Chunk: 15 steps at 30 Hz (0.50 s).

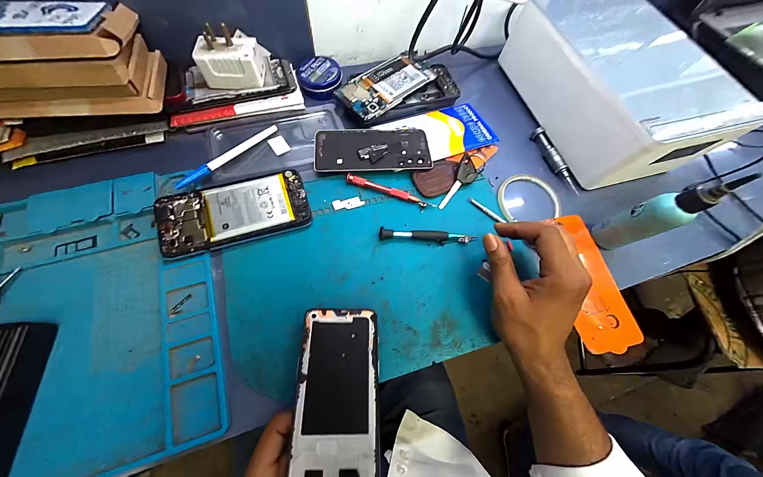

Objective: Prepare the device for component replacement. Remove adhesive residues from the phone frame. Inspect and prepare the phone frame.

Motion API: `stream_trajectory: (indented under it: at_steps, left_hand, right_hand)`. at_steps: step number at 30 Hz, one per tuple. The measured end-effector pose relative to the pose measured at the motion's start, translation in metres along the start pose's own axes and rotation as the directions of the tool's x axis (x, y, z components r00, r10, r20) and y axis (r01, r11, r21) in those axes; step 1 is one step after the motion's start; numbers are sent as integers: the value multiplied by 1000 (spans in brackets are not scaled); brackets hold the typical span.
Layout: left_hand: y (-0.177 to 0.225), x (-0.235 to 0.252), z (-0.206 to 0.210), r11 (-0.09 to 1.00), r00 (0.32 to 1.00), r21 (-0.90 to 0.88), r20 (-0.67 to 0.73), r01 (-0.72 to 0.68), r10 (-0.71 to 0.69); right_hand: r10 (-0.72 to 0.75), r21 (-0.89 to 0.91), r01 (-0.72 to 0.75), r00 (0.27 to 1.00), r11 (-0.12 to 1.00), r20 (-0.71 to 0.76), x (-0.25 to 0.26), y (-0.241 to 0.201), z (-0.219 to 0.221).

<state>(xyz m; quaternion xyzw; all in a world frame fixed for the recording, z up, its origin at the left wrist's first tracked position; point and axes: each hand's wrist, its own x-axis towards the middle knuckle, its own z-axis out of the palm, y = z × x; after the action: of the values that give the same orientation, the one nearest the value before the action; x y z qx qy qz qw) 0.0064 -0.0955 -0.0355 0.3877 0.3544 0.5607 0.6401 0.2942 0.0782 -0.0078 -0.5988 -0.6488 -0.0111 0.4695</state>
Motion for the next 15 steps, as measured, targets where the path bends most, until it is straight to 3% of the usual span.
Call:
stream_trajectory:
  at_steps: [11, 15]
  left_hand:
    - [23, 45, 47, 997, 983, 7, -168, 82, -80]
    - [19, 52, 44, 999, 998, 7, -39, 43, -43]
  right_hand:
    - [-18, -25, 19, 1000, 1000, 16, 1, 3, 1]
    - [-24, -25, 25, 1000, 999, 11, 1, 3, 1]
